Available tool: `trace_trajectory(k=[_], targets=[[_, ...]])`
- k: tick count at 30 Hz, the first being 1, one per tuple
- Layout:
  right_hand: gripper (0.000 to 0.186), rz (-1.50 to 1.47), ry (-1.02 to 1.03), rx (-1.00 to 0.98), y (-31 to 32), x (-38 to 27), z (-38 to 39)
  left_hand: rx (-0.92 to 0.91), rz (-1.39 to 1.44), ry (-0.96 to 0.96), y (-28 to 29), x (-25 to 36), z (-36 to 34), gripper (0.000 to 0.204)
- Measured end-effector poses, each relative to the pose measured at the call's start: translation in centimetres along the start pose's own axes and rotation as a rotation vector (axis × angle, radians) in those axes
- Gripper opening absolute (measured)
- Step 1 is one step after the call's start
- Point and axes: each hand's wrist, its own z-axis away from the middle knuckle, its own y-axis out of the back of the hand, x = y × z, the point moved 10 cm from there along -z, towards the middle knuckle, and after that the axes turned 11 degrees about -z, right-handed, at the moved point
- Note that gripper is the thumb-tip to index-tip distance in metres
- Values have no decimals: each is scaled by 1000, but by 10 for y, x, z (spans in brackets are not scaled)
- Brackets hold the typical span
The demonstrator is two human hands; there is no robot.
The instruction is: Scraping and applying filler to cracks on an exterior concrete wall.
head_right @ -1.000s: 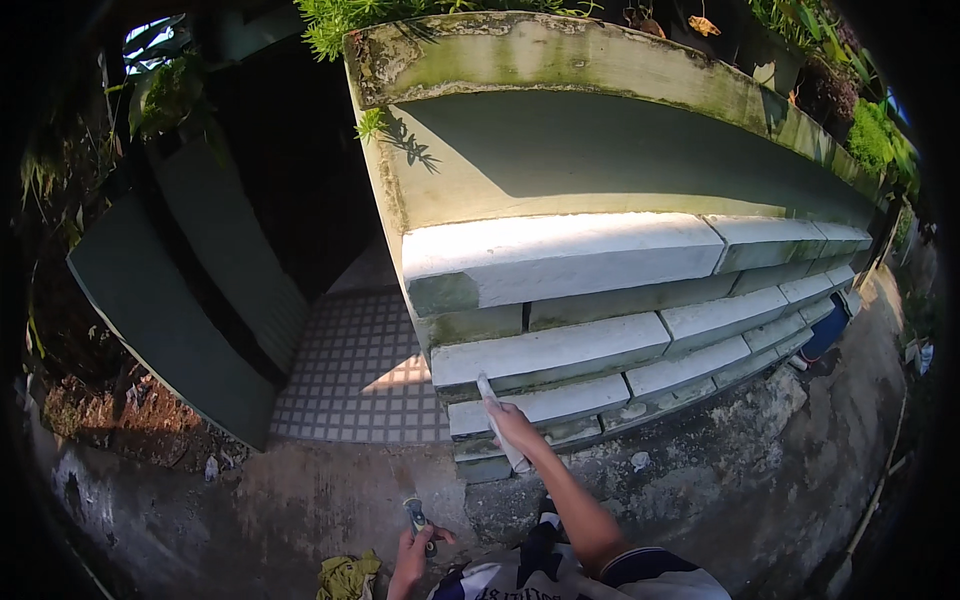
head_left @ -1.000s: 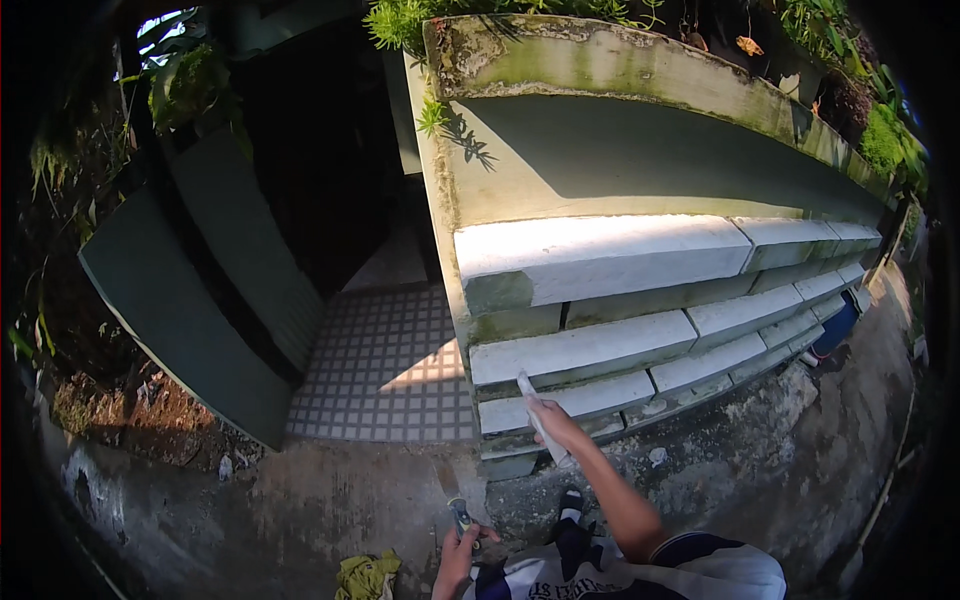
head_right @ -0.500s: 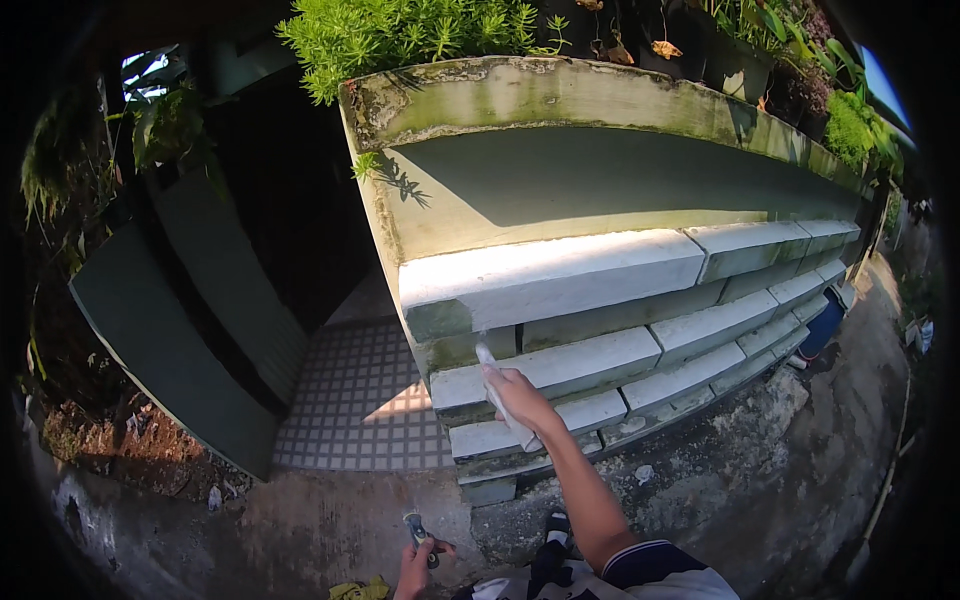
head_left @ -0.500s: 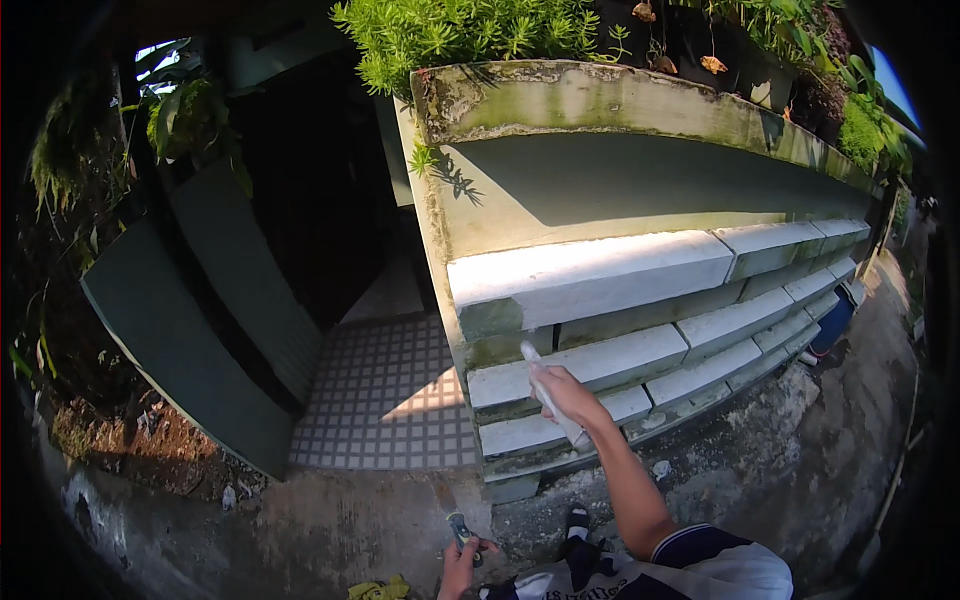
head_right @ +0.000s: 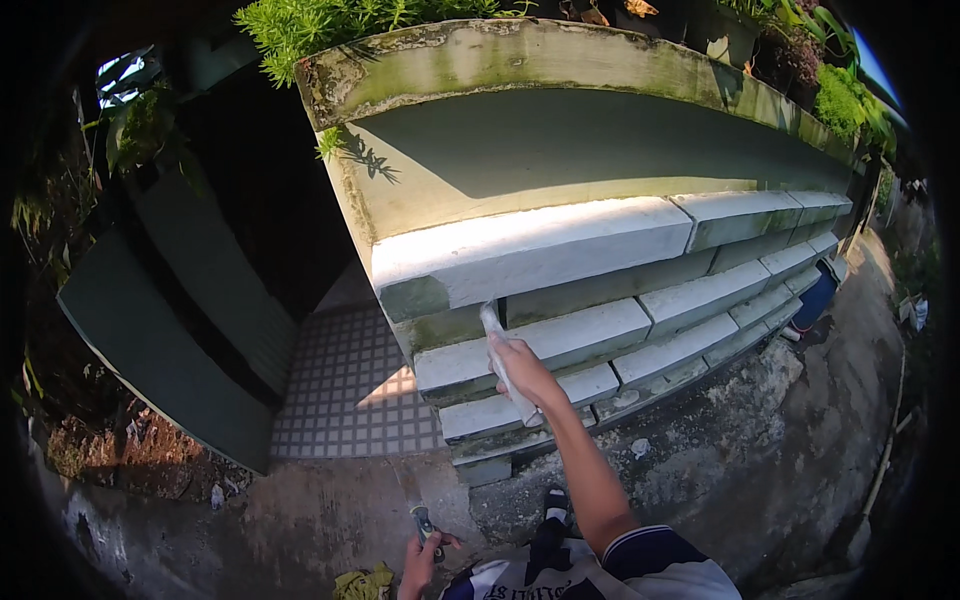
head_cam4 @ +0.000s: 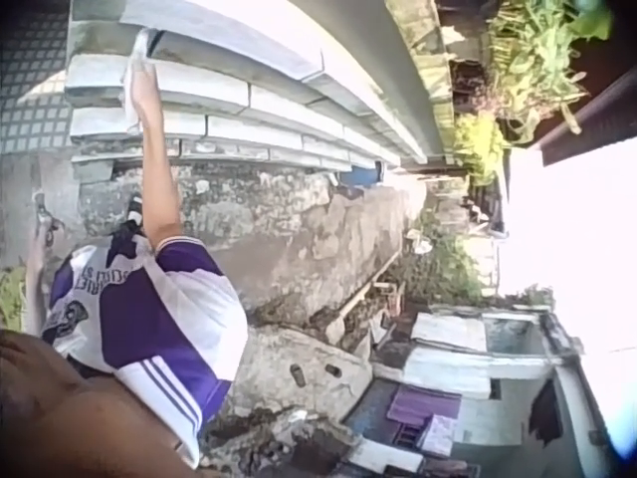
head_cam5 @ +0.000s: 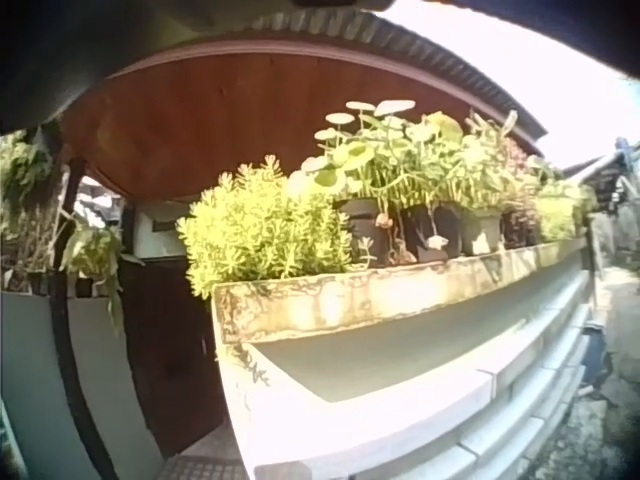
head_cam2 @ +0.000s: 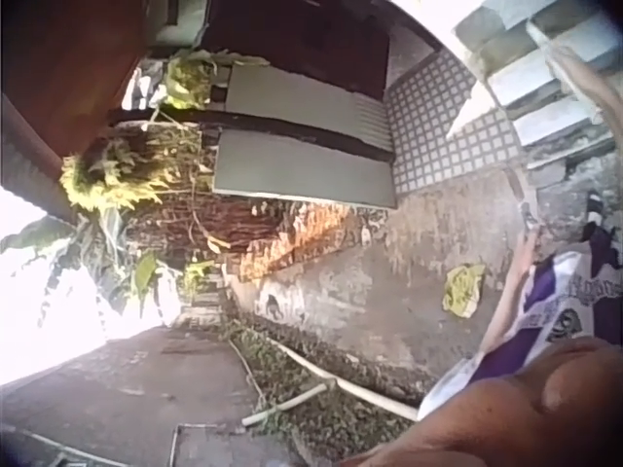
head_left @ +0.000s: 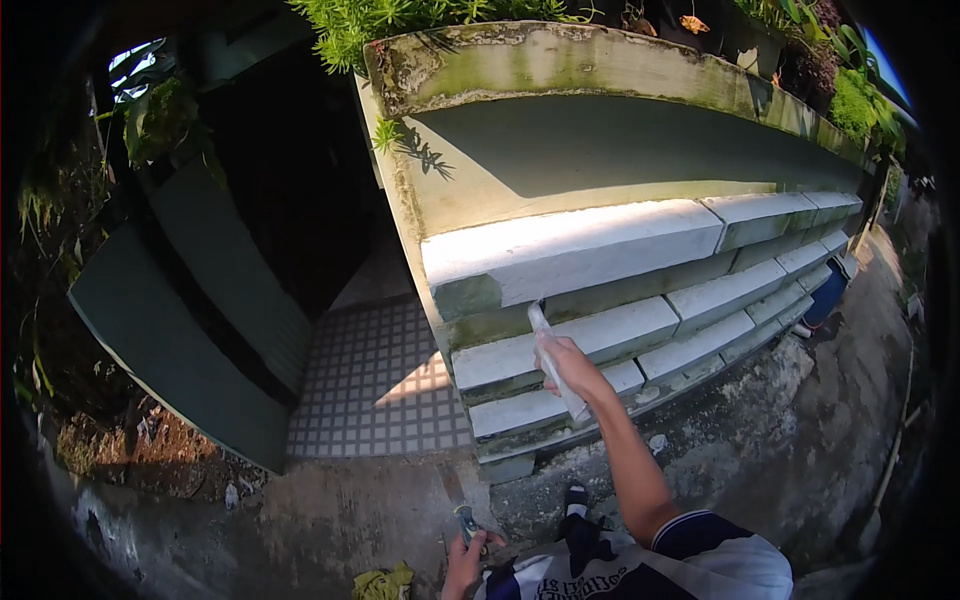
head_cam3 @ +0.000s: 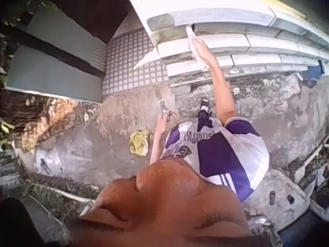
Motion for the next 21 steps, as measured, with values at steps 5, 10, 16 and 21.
trace_trajectory(k=[5, 10, 16, 21], targets=[[48, 93, -97, -8, 0, 49, 27, 49, -22, -50, 3, 4, -8, 37], [47, 110, 261, -55, -41, -82, 46, 33, -49, 0, 5, -5, -3, 39], [61, 265, 55, 33, 9, 20, -15, 0, -111, -62, -9, 12, -13, 41], [55, 282, -67, 62, 29, 89, 22, 133, -92, -74, -5, 14, -10, 42]])
